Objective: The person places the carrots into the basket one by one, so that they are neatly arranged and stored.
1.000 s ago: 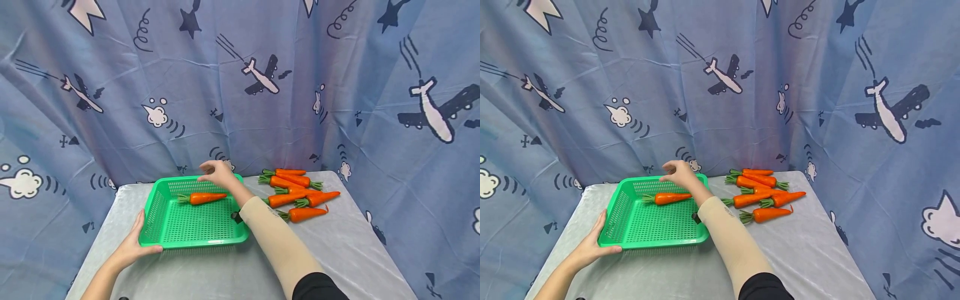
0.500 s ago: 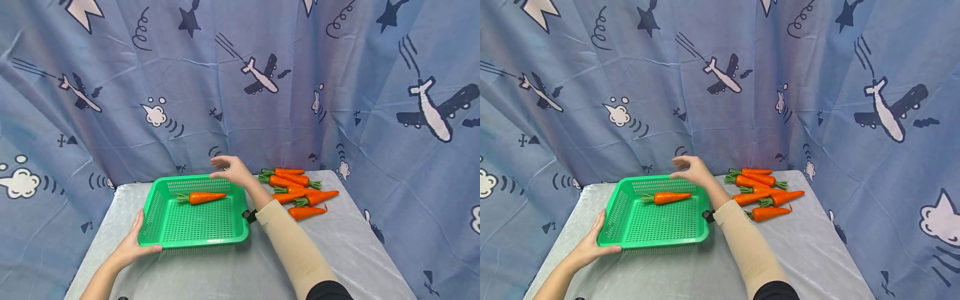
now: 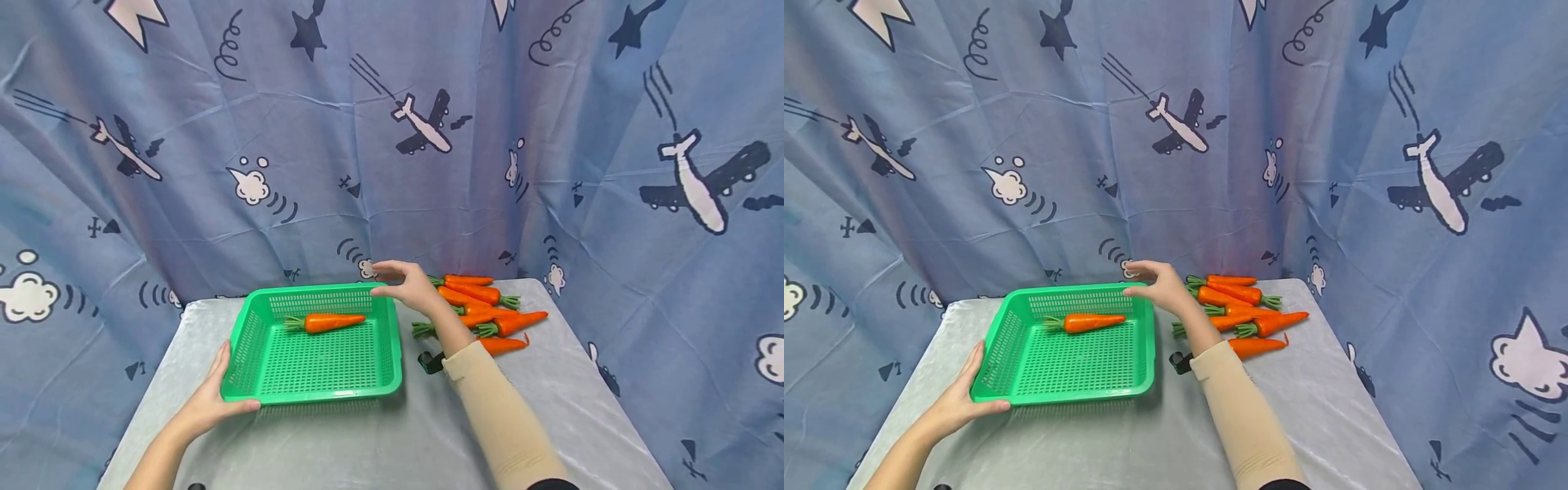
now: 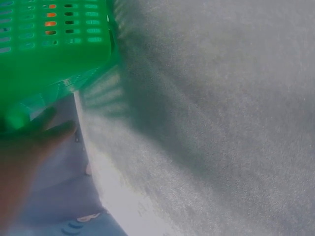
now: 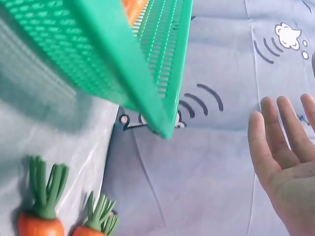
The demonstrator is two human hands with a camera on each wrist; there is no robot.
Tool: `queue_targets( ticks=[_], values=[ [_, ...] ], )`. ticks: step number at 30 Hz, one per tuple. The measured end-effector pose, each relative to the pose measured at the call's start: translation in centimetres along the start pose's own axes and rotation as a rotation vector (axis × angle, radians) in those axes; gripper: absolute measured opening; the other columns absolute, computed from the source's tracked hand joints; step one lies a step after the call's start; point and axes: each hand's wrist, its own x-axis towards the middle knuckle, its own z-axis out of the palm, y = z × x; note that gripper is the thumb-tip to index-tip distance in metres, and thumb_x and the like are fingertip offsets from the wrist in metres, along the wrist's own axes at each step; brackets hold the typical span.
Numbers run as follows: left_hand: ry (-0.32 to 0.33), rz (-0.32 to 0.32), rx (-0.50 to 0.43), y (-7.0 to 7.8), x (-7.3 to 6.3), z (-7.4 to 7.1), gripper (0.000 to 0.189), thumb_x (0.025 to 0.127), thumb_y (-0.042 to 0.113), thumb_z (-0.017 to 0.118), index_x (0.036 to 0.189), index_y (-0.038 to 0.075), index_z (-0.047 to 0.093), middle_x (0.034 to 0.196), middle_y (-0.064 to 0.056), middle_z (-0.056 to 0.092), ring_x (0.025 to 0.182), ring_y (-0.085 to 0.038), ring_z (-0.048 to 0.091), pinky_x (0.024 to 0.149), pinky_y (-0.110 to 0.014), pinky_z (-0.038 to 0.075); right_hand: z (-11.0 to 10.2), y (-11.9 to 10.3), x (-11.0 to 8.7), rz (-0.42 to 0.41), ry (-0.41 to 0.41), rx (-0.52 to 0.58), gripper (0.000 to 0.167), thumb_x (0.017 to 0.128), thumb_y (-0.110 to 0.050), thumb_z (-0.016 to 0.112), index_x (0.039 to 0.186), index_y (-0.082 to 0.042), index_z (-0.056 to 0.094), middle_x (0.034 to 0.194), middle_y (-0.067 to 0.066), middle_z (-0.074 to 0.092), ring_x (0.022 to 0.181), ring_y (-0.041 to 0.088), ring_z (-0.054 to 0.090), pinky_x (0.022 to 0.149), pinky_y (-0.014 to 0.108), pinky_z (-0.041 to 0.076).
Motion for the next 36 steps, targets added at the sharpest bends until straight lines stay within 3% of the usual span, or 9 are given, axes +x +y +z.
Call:
queue_targets(
  ticks=[9, 16, 22, 25, 29, 32, 36],
  values=[
    [-0.016, -0.006, 0.005, 0.1, 0.1, -0.2, 0.134, 0.074, 0.022, 0.088, 0.160, 0.005, -0.012, 0.166, -0.024, -0.016, 0.151, -0.049, -0.011, 0.114, -0.073, 0.003, -2.4, 1.9, -2.3, 0.026, 0.041, 0.016, 0.051, 0.086, -0.026, 0.082, 0.134, -0.020, 0.066, 0.136, 0.008, 0.065, 0.124, 0.028, 0.062, 0.098, 0.045, 0.055],
    [-0.021, -0.043, 0.074, 0.9, -0.4, -0.8, 0.137, 0.074, 0.026, 0.089, 0.159, 0.006, -0.016, 0.164, -0.030, -0.019, 0.149, -0.055, -0.012, 0.111, -0.078, 0.007, -4.0, 3.2, -4.6, 0.051, 0.074, 0.024, 0.052, 0.085, -0.029, 0.083, 0.134, -0.020, 0.065, 0.134, 0.005, 0.066, 0.125, 0.030, 0.061, 0.097, 0.042, 0.056],
    [-0.045, -0.081, 0.124, 1.1, -0.2, -0.8, 0.133, 0.075, 0.029, 0.088, 0.159, -0.001, -0.010, 0.161, -0.039, -0.003, 0.146, -0.062, 0.004, 0.109, -0.078, 0.016, -6.4, 4.6, -7.2, 0.112, 0.115, 0.058, 0.055, 0.086, -0.030, 0.082, 0.136, -0.021, 0.063, 0.139, 0.008, 0.063, 0.130, 0.032, 0.058, 0.093, 0.036, 0.057],
    [-0.047, -0.087, 0.130, 1.0, -0.1, -0.7, 0.133, 0.075, 0.030, 0.088, 0.159, -0.001, -0.010, 0.160, -0.040, 0.002, 0.144, -0.063, 0.009, 0.109, -0.077, 0.019, -7.7, 5.5, -8.3, 0.127, 0.153, 0.030, 0.060, 0.084, -0.035, 0.083, 0.138, -0.020, 0.062, 0.141, 0.006, 0.062, 0.130, 0.032, 0.057, 0.095, 0.036, 0.056],
    [-0.044, -0.090, 0.106, 1.0, -0.1, -0.5, 0.133, 0.075, 0.029, 0.088, 0.159, 0.000, -0.011, 0.160, -0.040, 0.001, 0.144, -0.063, 0.008, 0.109, -0.078, 0.017, -9.0, 6.4, -9.7, 0.164, 0.198, -0.041, 0.061, 0.083, -0.040, 0.082, 0.138, -0.021, 0.062, 0.140, 0.004, 0.062, 0.131, 0.030, 0.056, 0.104, 0.046, 0.050],
    [-0.042, -0.094, 0.093, 0.9, -0.2, -0.4, 0.134, 0.075, 0.028, 0.088, 0.159, 0.000, -0.011, 0.160, -0.040, 0.001, 0.144, -0.063, 0.007, 0.109, -0.078, 0.017, -9.8, 7.4, -10.6, 0.178, 0.202, -0.072, 0.057, 0.087, -0.036, 0.080, 0.138, -0.020, 0.061, 0.140, 0.007, 0.062, 0.132, 0.032, 0.055, 0.106, 0.050, 0.048],
    [-0.039, -0.096, 0.090, 0.8, -0.1, -0.3, 0.134, 0.075, 0.028, 0.088, 0.159, 0.001, -0.012, 0.160, -0.040, 0.001, 0.144, -0.063, 0.008, 0.109, -0.077, 0.018, -10.8, 8.5, -11.8, 0.189, 0.190, -0.089, 0.056, 0.089, -0.031, 0.078, 0.140, -0.017, 0.059, 0.140, 0.011, 0.061, 0.130, 0.035, 0.057, 0.102, 0.039, 0.053]
  ],
)
